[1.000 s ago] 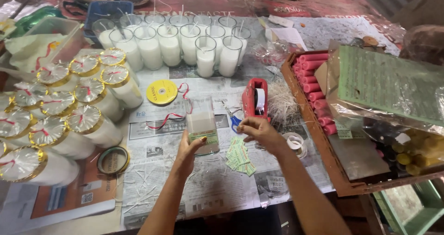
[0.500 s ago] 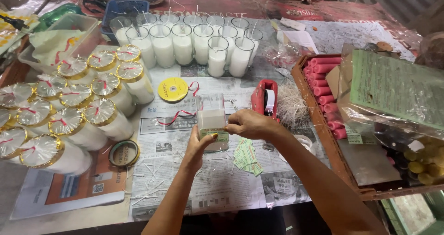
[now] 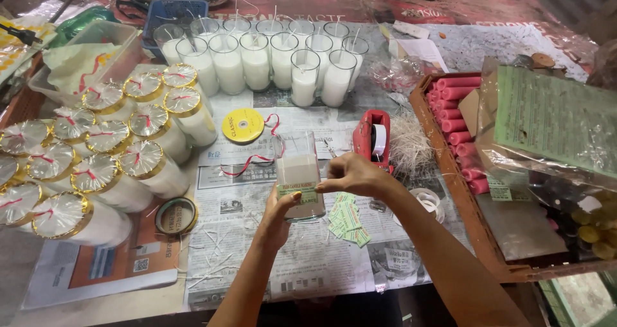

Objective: Applying decorative gold bands and labels to the rims of candle glasses and trimming them with scissors.

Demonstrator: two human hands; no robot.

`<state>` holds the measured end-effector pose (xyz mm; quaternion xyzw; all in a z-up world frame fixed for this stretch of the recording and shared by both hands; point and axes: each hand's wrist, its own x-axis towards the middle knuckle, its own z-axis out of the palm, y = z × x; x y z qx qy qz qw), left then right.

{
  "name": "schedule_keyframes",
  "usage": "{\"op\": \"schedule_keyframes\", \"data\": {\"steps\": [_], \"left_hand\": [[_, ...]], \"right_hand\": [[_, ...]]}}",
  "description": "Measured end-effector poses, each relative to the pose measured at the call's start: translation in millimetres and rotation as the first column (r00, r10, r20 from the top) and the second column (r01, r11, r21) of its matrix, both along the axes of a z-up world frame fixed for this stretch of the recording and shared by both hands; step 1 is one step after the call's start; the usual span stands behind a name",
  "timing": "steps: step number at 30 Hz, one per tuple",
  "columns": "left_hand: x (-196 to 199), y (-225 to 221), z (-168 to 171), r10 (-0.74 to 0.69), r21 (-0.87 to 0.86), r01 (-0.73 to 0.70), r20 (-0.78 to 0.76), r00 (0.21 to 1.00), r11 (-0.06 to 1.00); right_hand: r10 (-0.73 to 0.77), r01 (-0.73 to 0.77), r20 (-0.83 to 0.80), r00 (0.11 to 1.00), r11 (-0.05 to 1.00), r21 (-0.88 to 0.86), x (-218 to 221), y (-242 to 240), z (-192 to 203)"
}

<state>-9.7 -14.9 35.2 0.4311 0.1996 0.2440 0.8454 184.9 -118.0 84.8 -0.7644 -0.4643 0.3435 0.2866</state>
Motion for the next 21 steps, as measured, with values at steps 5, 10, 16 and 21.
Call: {"op": "schedule_keyframes", "data": {"steps": [5, 10, 16, 21], "left_hand": [[0.5, 17.5, -25.4, -0.005, 0.127, 0.011, -0.05, 0.999, 0.992], [5.7, 12.7, -32.2, 0.01, 0.191, 0.007, -0.085, 0.996, 0.981], [3.4, 2.6, -27.2, 0.008, 0.219, 0.024, -0.145, 0.989, 0.975], [-1.3, 3.0, -13.7, -0.052, 0.29, 0.109, -0.2, 0.979, 0.951]], "right_hand": [[-0.018, 0.03, -0.09, 0.996, 0.992, 0.126, 20.4, -31.5, 21.4], [0.182, -0.148, -0.171, 0.968, 0.97, 0.193, 1.7, -23.6, 43.3], [0.188, -0.181, 0.045, 0.981, 0.974, -0.135, -13.0, 0.5, 36.6], [0.159, -0.122, 0.141, 0.977, 0.963, -0.239, -13.3, 10.5, 8.1]]}}
